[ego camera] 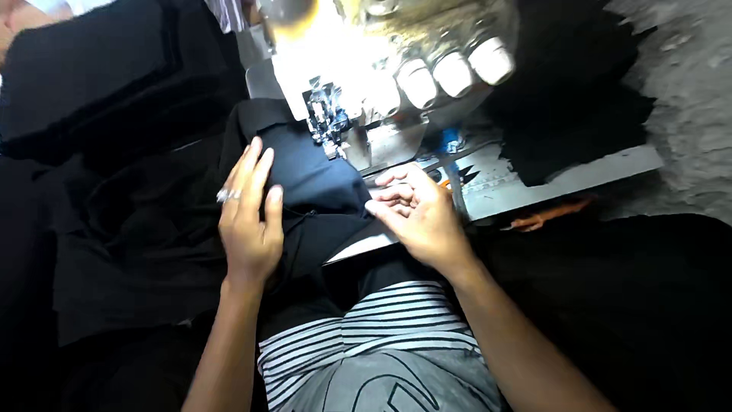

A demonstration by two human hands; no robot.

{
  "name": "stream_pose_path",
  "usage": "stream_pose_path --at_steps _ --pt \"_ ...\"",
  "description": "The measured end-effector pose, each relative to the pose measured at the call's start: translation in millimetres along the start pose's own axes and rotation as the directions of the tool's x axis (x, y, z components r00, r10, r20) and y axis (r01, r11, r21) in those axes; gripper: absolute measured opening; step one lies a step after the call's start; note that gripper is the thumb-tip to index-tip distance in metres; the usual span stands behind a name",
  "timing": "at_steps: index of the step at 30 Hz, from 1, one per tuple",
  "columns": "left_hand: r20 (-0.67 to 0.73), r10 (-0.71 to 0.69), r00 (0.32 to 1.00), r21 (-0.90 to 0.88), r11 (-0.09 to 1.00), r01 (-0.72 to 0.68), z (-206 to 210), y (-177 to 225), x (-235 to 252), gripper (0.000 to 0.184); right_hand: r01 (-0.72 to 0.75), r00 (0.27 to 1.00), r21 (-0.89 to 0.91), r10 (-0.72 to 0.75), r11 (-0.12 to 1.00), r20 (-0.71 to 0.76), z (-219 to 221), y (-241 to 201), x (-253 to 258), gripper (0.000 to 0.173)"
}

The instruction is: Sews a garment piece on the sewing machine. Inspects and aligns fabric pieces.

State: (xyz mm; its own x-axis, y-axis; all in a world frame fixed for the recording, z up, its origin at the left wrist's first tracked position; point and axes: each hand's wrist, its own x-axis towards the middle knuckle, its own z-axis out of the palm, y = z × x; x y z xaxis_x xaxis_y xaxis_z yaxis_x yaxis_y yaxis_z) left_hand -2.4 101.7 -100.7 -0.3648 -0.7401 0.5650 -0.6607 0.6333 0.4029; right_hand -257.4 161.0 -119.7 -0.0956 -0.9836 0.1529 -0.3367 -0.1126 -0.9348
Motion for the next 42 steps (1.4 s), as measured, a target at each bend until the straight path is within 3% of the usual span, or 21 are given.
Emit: stream_pose_path --at_steps 3,6,8,12,13,15,17,18,21,23,25,28,30,33,36,38,42 --pt "-0.174 -0.031 0.984 0.005 0.999 0.033 -7 30 -33 0.03 -0.01 0.999 0.017 0.011 1.0 -0.032 9 -1 -8 0.042" --pt "-0.054 -0.166 0.985 0.105 0.98 0.17 -7 26 -48 0.03 -0.065 0.998 0.078 0.065 0.995 0.01 8 -1 -9 0.033" --pt "0.013 -0.223 0.975 0.126 0.967 0.219 -10 16 -59 0.019 -0.118 0.991 0.173 0.104 0.978 0.083 5 -9 -14 0.032" --pt "-0.064 -0.109 0.992 0.048 0.993 0.112 -47 54 -64 0.01 -0.084 0.994 0.194 0.069 0.977 0.084 1 -17 -17 0.033" --pt "-0.03 -0.07 0.997 0.052 0.996 0.072 -50 70 -69 0.009 -0.064 0.996 0.159 0.052 0.985 0.079 -2 -14 -18 0.034" --pt "0.166 -0.022 0.986 0.095 0.995 0.006 -38 79 -81 0.015 -0.038 0.997 0.065 0.034 0.997 0.064 -6 -7 -16 0.036" --pt "0.386 -0.045 0.922 0.114 0.993 0.0 -22 62 -86 0.021 -0.022 0.999 -0.067 0.025 0.998 0.047 -4 -1 -16 0.037" --pt "0.379 -0.061 0.923 0.086 0.996 0.031 -19 56 -82 0.022 -0.009 0.999 -0.153 0.016 0.988 0.046 -2 -1 -16 0.037" --pt "0.126 -0.121 0.985 -0.089 0.987 0.132 -28 64 -38 0.018 0.097 0.995 -0.339 -0.083 0.936 0.057 5 -9 -13 0.037" --pt "-0.026 -0.172 0.985 -0.125 0.978 0.167 -24 72 -4 0.017 0.169 0.986 -0.326 -0.155 0.93 0.068 9 -15 -8 0.042" --pt "-0.072 -0.203 0.977 -0.099 0.976 0.195 -13 69 21 0.021 0.152 0.988 -0.199 -0.149 0.968 0.031 15 -20 2 0.046" --pt "-0.101 -0.235 0.967 -0.059 0.972 0.23 12 53 40 0.022 0.013 1.0 0.024 -0.013 1.0 0.022 12 -21 15 0.036" --pt "-0.097 -0.249 0.964 -0.03 0.969 0.247 24 40 46 0.021 -0.011 0.997 0.134 0.0 0.991 0.076 2 -20 23 0.027" --pt "-0.048 -0.228 0.972 -0.008 0.974 0.228 29 27 49 0.023 0.146 0.981 -0.027 -0.141 0.989 0.136 -8 -21 33 0.015" --pt "0.009 -0.167 0.986 -0.005 0.986 0.167 24 19 50 0.023 0.275 0.957 -0.249 -0.24 0.929 0.163 -7 -26 34 0.029" --pt "0.042 -0.157 0.987 0.007 0.988 0.156 22 16 52 0.024 0.242 0.967 -0.298 -0.203 0.924 0.154 -6 -27 32 0.033" --pt "0.078 -0.142 0.987 0.032 0.99 0.14 18 12 56 0.025 0.155 0.985 -0.22 -0.135 0.963 0.104 -3 -26 29 0.033"
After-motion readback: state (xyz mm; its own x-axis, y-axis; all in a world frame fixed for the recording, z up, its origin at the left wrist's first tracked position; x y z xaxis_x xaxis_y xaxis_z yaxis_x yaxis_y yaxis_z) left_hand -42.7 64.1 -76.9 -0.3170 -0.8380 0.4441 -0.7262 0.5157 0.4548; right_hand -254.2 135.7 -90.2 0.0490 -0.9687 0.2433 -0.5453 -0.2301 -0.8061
